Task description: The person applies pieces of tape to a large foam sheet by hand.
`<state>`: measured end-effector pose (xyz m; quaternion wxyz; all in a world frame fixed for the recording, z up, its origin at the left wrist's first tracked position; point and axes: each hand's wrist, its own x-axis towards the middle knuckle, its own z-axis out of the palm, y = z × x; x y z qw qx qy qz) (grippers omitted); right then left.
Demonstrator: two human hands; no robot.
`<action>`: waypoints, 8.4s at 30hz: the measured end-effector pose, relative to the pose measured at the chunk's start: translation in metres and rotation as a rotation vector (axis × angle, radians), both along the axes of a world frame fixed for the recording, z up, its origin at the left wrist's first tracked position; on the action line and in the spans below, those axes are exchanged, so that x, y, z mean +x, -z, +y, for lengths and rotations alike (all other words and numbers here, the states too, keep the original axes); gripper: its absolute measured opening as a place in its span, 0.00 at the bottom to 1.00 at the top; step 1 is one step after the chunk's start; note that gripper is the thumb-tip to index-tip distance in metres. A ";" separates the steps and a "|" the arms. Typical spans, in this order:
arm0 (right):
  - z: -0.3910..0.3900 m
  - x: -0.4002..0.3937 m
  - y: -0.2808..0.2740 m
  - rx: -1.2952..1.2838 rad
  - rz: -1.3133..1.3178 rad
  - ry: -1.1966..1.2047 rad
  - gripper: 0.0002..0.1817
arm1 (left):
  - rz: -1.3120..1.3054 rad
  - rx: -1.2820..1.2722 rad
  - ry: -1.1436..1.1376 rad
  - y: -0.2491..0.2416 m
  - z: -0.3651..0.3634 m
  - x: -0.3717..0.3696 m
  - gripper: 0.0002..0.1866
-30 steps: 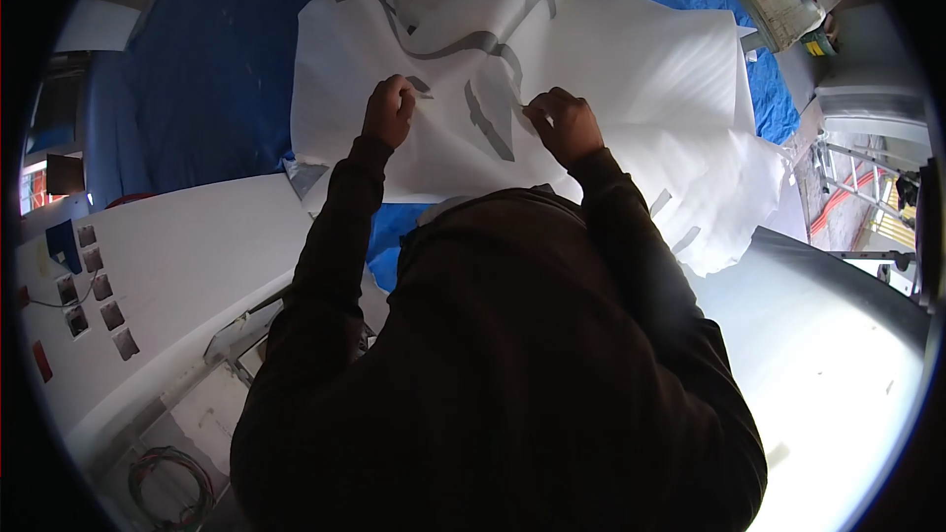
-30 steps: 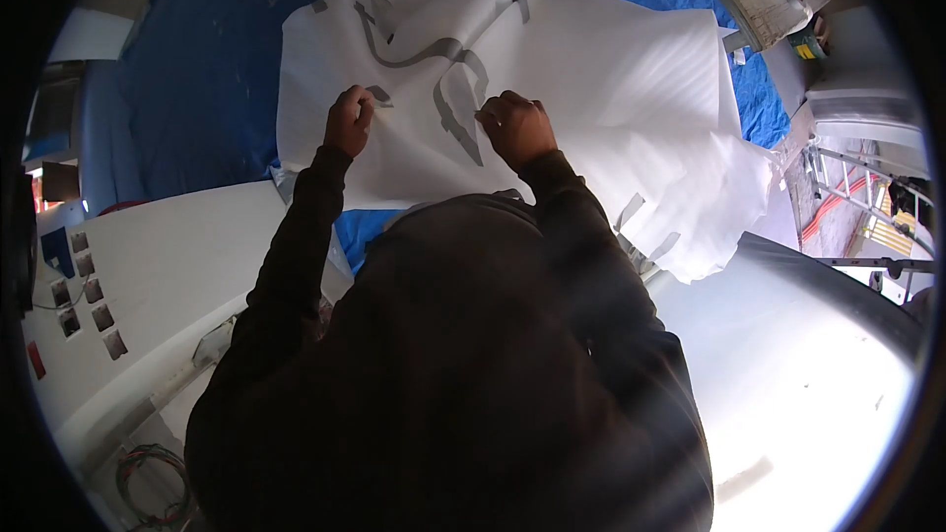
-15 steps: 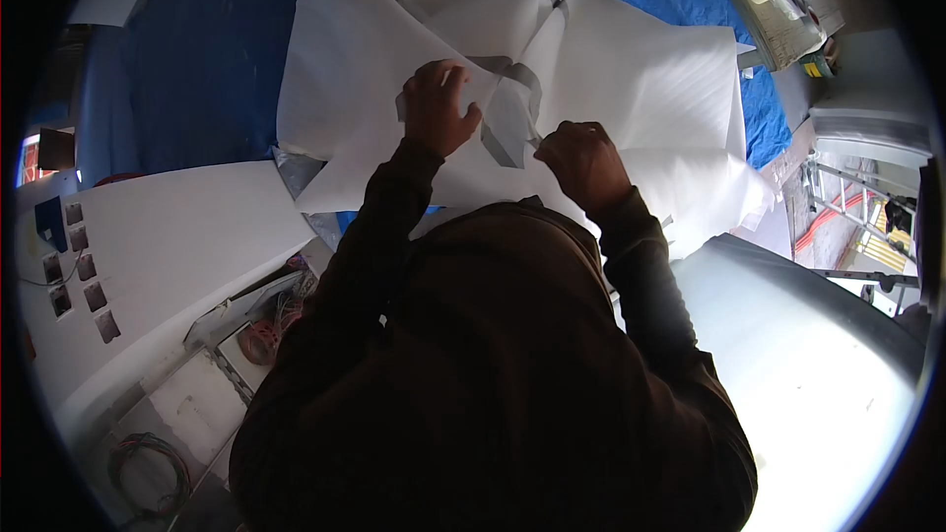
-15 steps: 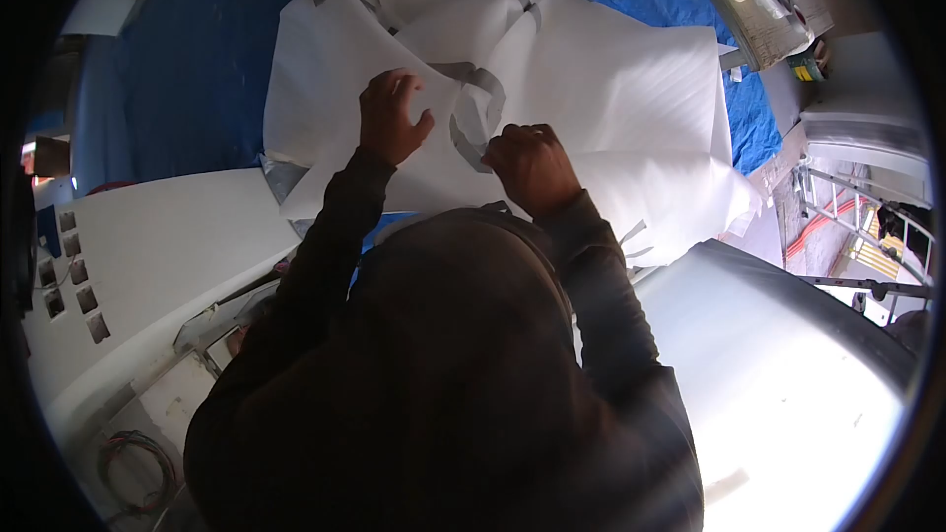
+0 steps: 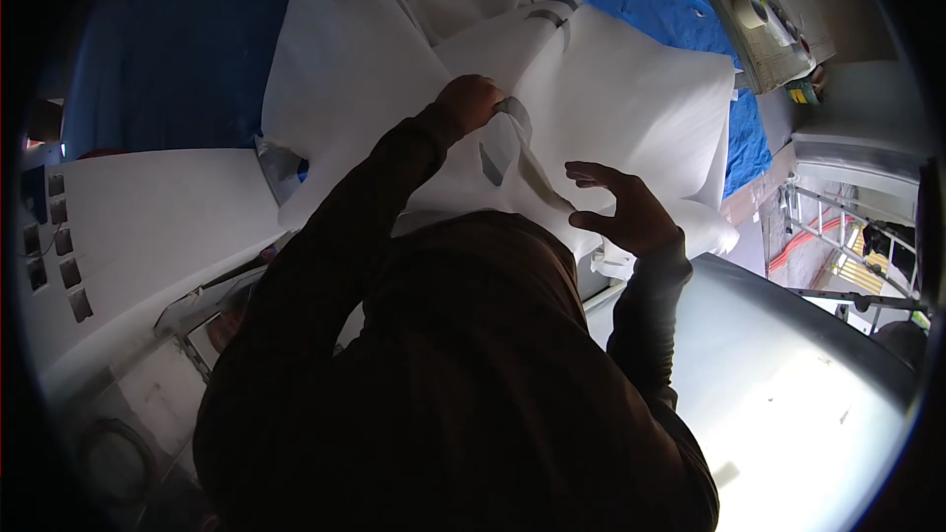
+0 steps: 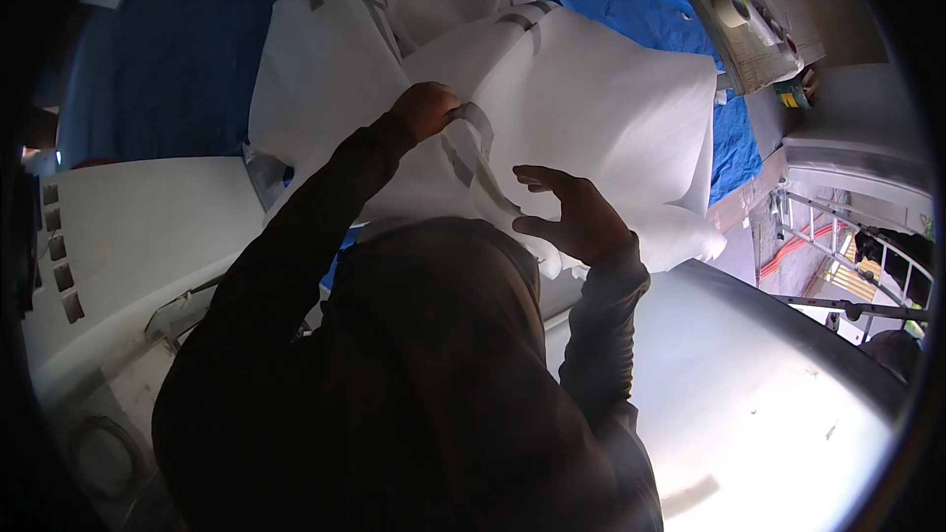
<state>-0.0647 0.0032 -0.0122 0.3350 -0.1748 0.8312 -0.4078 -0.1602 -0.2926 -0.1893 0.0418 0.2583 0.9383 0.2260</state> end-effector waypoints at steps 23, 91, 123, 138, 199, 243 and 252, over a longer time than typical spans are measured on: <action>-0.159 -0.072 0.149 0.709 0.751 -0.124 0.10 | 0.143 -0.209 -0.002 -0.015 -0.016 0.004 0.05; 0.056 0.000 -0.032 0.235 0.744 0.260 0.05 | -0.323 -0.500 -0.139 -0.057 -0.071 -0.006 0.43; -0.015 -0.063 0.039 0.447 0.966 0.199 0.17 | 0.236 0.180 0.230 -0.077 0.102 -0.018 0.07; -0.023 -0.069 0.112 0.357 1.049 0.188 0.04 | 0.268 0.069 0.125 -0.074 0.088 -0.008 0.08; -0.041 -0.049 0.070 0.615 0.788 -0.078 0.07 | 0.109 0.386 0.101 -0.046 0.088 0.027 0.11; 0.264 0.018 -0.026 0.454 0.951 0.924 0.08 | -0.071 -0.391 -0.088 0.098 -0.096 0.117 0.04; 0.116 0.034 -0.102 0.483 0.953 0.729 0.05 | -0.252 0.521 0.149 -0.046 0.036 0.026 0.34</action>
